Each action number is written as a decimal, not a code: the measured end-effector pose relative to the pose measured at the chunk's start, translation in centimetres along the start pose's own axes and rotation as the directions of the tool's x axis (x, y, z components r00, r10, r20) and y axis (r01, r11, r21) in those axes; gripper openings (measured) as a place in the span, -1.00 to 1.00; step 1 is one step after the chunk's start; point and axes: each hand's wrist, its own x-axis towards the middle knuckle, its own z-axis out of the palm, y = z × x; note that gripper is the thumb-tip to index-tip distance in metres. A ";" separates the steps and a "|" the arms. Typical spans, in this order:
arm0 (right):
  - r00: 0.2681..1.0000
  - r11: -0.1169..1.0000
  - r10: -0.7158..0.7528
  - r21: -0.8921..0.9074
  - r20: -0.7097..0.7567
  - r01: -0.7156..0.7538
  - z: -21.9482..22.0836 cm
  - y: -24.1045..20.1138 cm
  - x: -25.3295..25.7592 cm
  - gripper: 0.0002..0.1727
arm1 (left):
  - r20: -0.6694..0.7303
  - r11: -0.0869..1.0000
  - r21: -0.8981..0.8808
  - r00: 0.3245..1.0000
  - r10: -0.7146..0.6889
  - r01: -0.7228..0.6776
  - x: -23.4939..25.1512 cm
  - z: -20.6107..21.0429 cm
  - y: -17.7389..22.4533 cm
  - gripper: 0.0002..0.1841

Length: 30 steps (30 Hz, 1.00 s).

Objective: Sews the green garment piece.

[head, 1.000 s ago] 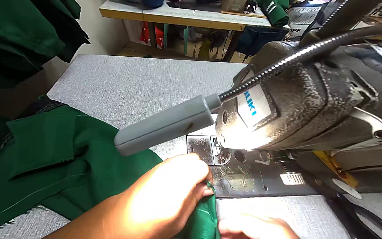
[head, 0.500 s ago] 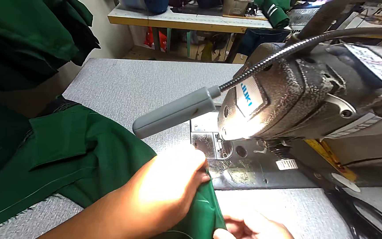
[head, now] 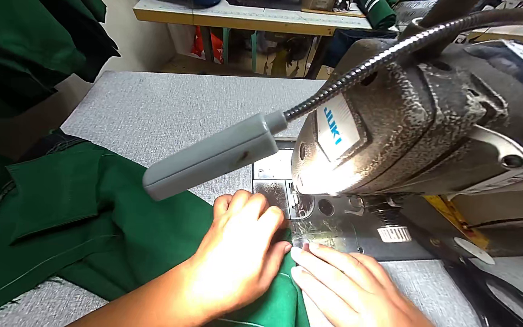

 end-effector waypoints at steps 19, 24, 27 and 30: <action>0.998 0.980 -0.007 -0.197 0.070 0.021 -0.1 -0.4 1.0 -0.26 | 0.307 0.997 0.026 0.950 0.056 -0.067 -4.2 -2.3 1.0 -0.28; 0.998 0.954 0.052 -0.298 0.021 -0.044 -0.2 0.7 2.5 -0.24 | 0.306 0.989 -0.008 0.941 0.144 -0.149 -0.8 -1.5 -1.5 -0.25; 0.998 0.947 0.064 -0.317 0.000 -0.060 -0.1 1.3 2.9 -0.23 | 0.315 0.987 -0.014 0.936 0.158 -0.162 0.4 -1.3 -2.1 -0.25; 0.998 0.940 0.065 -0.335 -0.023 -0.069 0.0 1.7 3.0 -0.23 | 0.314 0.985 -0.015 0.934 0.168 -0.173 1.0 -1.2 -2.4 -0.25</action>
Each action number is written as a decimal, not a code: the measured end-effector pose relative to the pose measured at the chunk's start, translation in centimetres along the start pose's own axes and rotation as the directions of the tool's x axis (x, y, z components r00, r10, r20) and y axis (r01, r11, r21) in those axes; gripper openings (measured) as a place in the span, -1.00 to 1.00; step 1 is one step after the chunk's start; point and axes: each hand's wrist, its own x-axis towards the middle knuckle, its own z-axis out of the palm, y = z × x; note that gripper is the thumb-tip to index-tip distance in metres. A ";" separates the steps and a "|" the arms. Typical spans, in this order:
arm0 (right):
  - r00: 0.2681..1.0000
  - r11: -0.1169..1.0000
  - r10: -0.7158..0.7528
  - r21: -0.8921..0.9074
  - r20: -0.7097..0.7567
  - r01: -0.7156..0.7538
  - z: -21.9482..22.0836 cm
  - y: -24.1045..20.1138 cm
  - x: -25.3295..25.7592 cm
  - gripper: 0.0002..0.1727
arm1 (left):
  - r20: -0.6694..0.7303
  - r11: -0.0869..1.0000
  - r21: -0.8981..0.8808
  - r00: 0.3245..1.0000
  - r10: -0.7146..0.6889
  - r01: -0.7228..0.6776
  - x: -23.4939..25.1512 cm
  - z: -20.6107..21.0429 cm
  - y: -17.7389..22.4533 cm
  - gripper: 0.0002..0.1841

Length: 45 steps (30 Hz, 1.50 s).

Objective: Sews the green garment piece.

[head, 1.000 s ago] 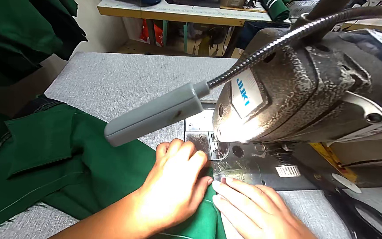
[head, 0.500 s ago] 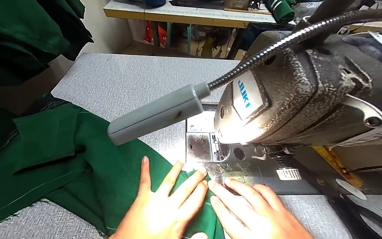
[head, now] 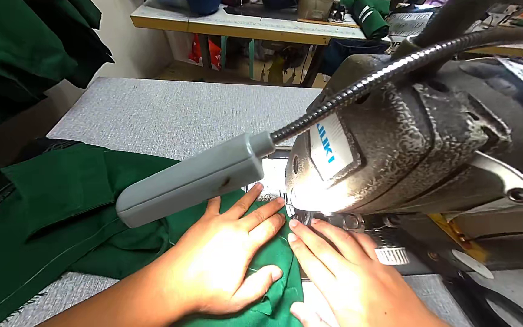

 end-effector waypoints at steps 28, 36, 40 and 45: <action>0.998 0.987 0.025 0.160 0.058 -0.034 -0.6 -0.2 -1.6 -0.29 | -0.150 0.998 0.069 0.989 0.009 0.001 0.3 -1.1 1.5 -0.53; 0.999 0.987 0.000 0.162 0.034 -0.006 -0.3 -0.5 -2.5 -0.33 | -0.115 0.998 0.059 0.993 -0.006 0.013 -2.2 0.9 2.1 -0.42; 0.999 0.988 -0.010 0.152 0.041 0.003 -0.4 -0.4 -2.4 -0.33 | -0.109 0.998 0.065 0.994 0.025 -0.018 -2.3 1.2 1.9 -0.39; 0.999 0.989 0.004 0.150 0.048 -0.011 -0.3 -0.2 -2.1 -0.33 | -0.130 0.998 0.061 0.991 0.030 -0.022 -2.0 1.3 1.4 -0.40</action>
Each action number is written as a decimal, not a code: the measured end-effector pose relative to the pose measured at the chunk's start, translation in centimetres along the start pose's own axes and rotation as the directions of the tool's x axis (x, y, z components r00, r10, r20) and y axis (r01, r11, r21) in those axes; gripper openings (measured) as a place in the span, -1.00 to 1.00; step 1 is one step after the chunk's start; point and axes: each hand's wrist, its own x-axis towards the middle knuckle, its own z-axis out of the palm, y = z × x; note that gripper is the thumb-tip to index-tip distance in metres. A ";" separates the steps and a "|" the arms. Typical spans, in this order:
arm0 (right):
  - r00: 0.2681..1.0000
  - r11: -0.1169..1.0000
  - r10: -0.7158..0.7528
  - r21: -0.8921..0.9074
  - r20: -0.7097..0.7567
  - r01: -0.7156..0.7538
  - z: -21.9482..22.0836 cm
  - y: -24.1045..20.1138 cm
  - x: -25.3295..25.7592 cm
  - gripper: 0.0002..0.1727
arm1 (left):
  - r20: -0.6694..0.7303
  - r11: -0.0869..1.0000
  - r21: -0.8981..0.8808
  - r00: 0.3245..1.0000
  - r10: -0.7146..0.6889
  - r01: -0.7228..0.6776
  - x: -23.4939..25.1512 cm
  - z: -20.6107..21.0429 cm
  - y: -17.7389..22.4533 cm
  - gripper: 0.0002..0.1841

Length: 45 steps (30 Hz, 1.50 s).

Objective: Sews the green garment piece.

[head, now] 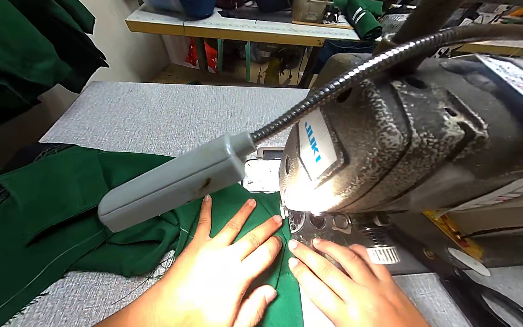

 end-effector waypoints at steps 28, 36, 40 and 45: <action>0.983 0.962 -0.181 0.206 -0.005 0.178 0.5 0.1 -3.6 -0.16 | 0.053 0.995 0.035 0.994 -0.093 0.091 -0.2 -0.2 1.3 -0.17; 0.981 0.960 -0.192 0.204 -0.005 0.189 0.4 0.1 -3.0 -0.13 | 0.042 0.995 0.043 0.995 -0.094 0.092 0.1 -0.1 0.8 -0.13; 0.983 0.968 -0.184 0.173 -0.015 0.184 0.4 0.6 -1.9 -0.17 | 0.058 0.993 0.044 0.992 -0.110 0.107 1.1 -0.3 -0.1 -0.11; 0.981 0.978 -0.178 0.100 -0.071 0.185 1.0 1.7 -0.4 -0.21 | 0.070 0.993 0.032 0.991 -0.116 0.114 2.6 -0.5 -1.6 -0.12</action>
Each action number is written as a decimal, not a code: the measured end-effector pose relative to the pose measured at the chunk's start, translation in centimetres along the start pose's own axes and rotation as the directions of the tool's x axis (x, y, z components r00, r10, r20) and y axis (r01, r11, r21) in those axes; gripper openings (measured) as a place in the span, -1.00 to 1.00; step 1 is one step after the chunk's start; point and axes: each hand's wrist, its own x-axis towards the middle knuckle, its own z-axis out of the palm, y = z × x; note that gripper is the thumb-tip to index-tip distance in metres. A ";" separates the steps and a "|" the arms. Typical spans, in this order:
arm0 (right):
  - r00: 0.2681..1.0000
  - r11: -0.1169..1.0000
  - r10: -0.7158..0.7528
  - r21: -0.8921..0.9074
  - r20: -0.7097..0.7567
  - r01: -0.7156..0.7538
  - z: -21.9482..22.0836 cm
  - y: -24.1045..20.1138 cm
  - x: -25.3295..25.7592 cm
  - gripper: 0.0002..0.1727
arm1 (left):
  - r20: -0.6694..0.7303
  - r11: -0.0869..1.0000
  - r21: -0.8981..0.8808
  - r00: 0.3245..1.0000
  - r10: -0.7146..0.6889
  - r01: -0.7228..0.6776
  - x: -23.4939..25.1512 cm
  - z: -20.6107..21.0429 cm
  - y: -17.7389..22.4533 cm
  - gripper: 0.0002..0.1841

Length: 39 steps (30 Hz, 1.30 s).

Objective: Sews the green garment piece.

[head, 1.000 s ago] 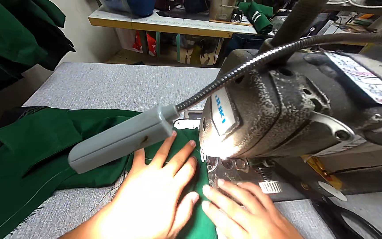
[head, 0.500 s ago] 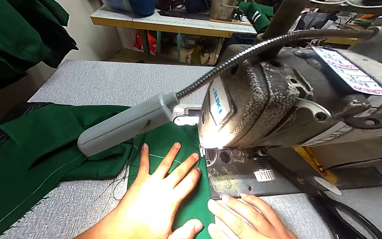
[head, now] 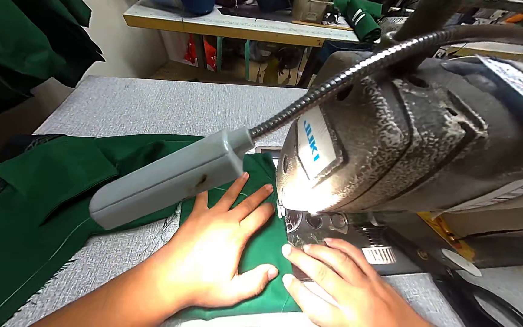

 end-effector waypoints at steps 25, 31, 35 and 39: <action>0.998 0.996 -0.034 0.082 0.052 0.030 -0.4 -0.3 -2.2 0.13 | 0.006 1.000 0.001 1.000 0.012 -0.012 -1.4 0.2 0.9 -0.08; 0.997 0.997 -0.067 0.042 0.029 0.066 -0.2 0.5 -1.6 0.08 | -0.009 1.000 -0.006 1.000 0.023 -0.023 -0.8 0.2 0.3 -0.11; 0.998 0.997 -0.069 -0.016 0.004 0.069 0.1 1.5 -0.6 0.08 | -0.003 0.999 -0.031 1.000 0.029 -0.029 0.3 0.0 -0.8 -0.12; 0.995 0.993 -0.084 -0.090 -0.058 0.078 0.5 2.6 0.5 0.09 | 0.048 0.990 -0.134 0.998 0.047 -0.040 1.8 -0.7 -2.0 -0.15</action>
